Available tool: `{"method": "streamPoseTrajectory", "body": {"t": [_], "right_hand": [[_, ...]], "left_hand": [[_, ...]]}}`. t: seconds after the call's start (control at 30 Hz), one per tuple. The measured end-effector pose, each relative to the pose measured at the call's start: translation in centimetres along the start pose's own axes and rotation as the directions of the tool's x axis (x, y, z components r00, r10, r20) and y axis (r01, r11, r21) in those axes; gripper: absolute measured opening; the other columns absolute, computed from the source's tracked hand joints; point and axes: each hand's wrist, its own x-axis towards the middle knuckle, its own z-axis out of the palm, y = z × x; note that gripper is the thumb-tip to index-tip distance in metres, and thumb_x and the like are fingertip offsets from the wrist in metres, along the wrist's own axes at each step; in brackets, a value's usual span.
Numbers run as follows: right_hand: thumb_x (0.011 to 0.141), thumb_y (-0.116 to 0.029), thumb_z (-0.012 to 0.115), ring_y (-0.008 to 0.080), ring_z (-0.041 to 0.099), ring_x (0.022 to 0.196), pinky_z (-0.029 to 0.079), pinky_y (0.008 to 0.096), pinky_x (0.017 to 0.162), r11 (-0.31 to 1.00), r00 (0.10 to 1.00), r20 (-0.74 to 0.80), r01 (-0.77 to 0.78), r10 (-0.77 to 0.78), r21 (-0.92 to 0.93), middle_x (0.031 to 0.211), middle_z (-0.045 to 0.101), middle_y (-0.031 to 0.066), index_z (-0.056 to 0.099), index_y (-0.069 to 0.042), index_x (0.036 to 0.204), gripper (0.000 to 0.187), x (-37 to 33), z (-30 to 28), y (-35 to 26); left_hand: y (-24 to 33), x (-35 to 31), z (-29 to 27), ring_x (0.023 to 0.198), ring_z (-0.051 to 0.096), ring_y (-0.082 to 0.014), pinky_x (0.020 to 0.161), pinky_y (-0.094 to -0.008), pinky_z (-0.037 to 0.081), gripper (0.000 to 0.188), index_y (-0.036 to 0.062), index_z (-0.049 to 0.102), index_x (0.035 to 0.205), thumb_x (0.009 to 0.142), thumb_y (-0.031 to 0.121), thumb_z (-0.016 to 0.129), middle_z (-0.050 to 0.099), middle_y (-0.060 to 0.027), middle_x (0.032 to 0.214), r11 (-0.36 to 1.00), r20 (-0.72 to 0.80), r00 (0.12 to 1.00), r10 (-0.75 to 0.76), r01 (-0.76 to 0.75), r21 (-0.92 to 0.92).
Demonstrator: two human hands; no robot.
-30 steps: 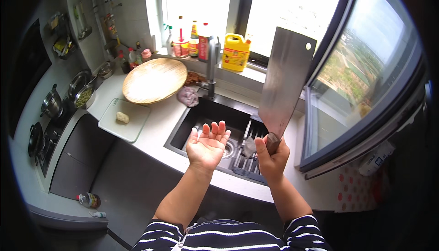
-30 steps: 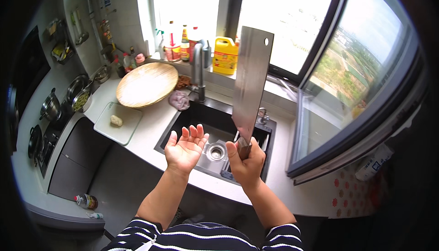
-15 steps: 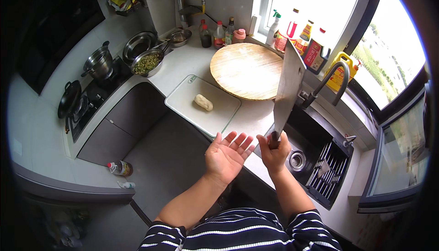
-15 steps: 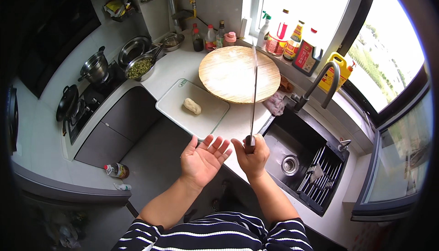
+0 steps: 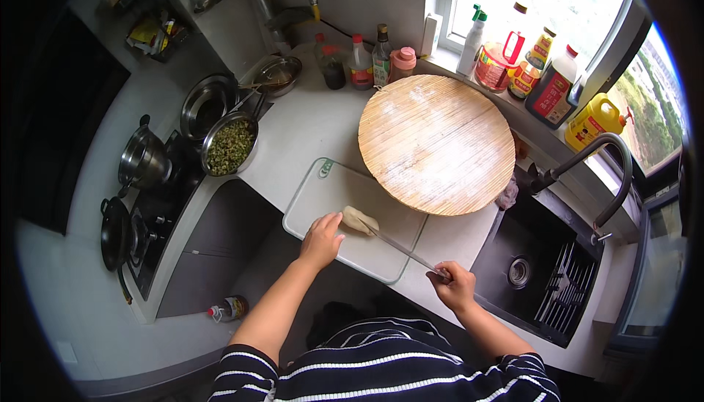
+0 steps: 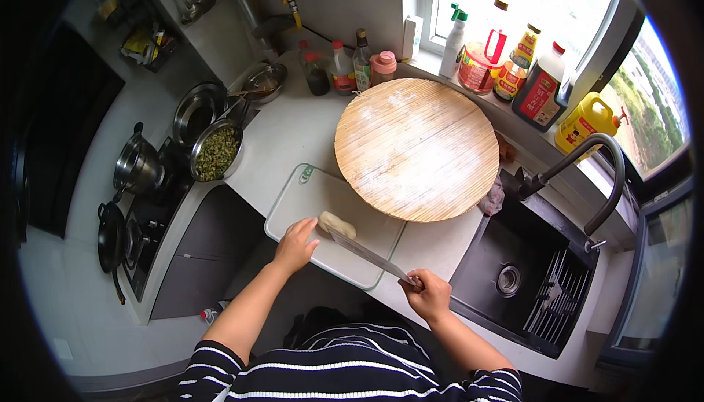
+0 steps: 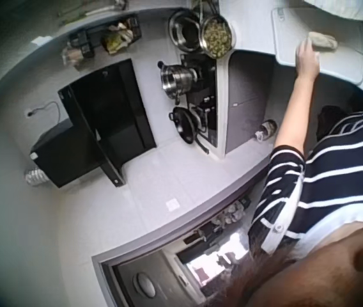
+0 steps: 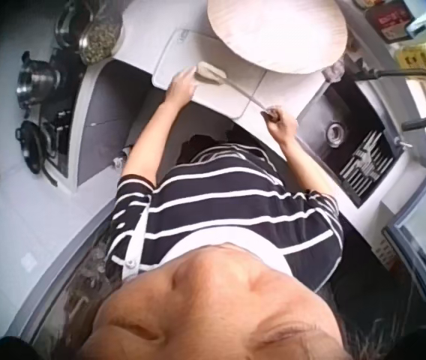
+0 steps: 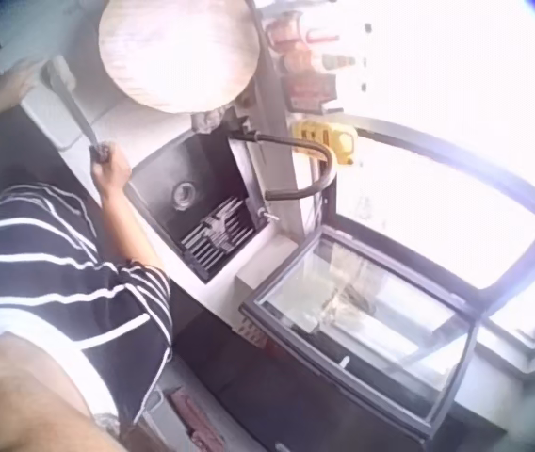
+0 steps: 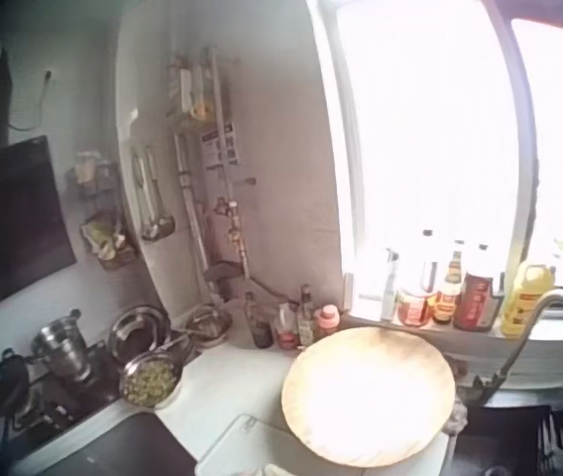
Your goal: The person kneads a piece of dough on a glass cutting board, periodically taking it from a bowl, and later retrieves a wooden board and a cleaver.
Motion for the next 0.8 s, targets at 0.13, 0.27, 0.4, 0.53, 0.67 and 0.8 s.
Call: {"method": "streamPoseTrajectory", "body": {"t": [0.13,0.27,0.4,0.53,0.67,0.8], "right_hand": [[0.07,-0.016,0.077,0.0181,0.058,0.051,0.045,0.0307,0.05,0.97,0.983,0.025,-0.175,0.182,-0.169,0.058,0.057,0.0022,0.063,-0.01,0.084,0.02,-0.8,-0.8,-0.8],[0.07,-0.015,0.076,0.0163,0.052,0.046,0.042,0.0284,0.048,0.944,0.949,-0.057,-0.314,0.309,-0.102,0.053,0.051,0.0011,0.064,-0.008,0.088,0.022,-1.5,0.2,-4.1],[0.072,-0.014,0.077,0.0139,0.044,0.044,0.037,0.0278,0.047,0.932,0.898,-0.3,-0.355,0.321,-0.067,0.05,0.045,0.0005,0.065,-0.008,0.091,0.024,2.3,2.6,-10.1],[0.079,-0.03,0.074,0.0263,0.063,0.066,0.048,0.0352,0.059,0.854,0.844,-0.531,-0.328,0.074,-0.404,0.075,0.065,0.0077,0.063,-0.009,0.107,0.036,13.4,2.5,-11.2],[0.085,-0.029,0.059,0.0322,0.057,0.096,0.042,0.0438,0.087,0.746,0.83,-0.548,-0.429,0.103,-0.509,0.097,0.062,0.0147,0.058,-0.007,0.124,0.045,21.5,3.6,-3.2],[0.084,-0.03,0.063,0.0307,0.057,0.091,0.04,0.0455,0.084,0.534,0.858,-0.502,-0.476,0.108,-0.699,0.09,0.063,0.0121,0.061,-0.012,0.115,0.036,25.9,6.2,1.0]], "left_hand": [[-1.4,5.4,0.9,0.128,0.041,-0.0362,0.105,-0.0454,0.036,0.071,0.0081,0.047,0.135,0.072,0.02,0.078,0.045,-0.0156,0.139,0.969,0.198,0.957,0.213,-0.234,0.085],[-2.2,8.6,2.4,0.119,0.047,-0.0346,0.099,-0.0459,0.04,0.067,0.0087,0.052,0.128,0.068,0.021,0.079,0.053,-0.0141,0.127,0.878,0.298,0.841,0.451,-0.478,0.021],[-4.0,9.1,4.1,0.1,0.056,-0.0306,0.088,-0.0431,0.045,0.051,0.0109,0.059,0.117,0.07,0.021,0.077,0.06,-0.009,0.105,0.805,0.289,0.754,0.59,-0.578,-0.134],[-4.6,10.3,2.5,0.096,0.056,-0.0294,0.083,-0.0425,0.047,0.046,0.0125,0.061,0.112,0.069,0.018,0.077,0.058,-0.0084,0.099,0.79,0.307,0.728,0.613,-0.565,-0.236],[-3.9,11.6,1.3,0.095,0.055,-0.028,0.082,-0.042,0.047,0.044,0.0136,0.062,0.108,0.067,0.016,0.077,0.057,-0.0069,0.098,0.748,0.205,0.721,0.662,-0.616,-0.246],[-5.3,12.6,0.8,0.097,0.055,-0.0272,0.083,-0.041,0.046,0.042,0.0138,0.063,0.106,0.067,0.015,0.078,0.057,-0.0056,0.099,0.768,0.175,0.749,0.639,-0.609,-0.199]]}}
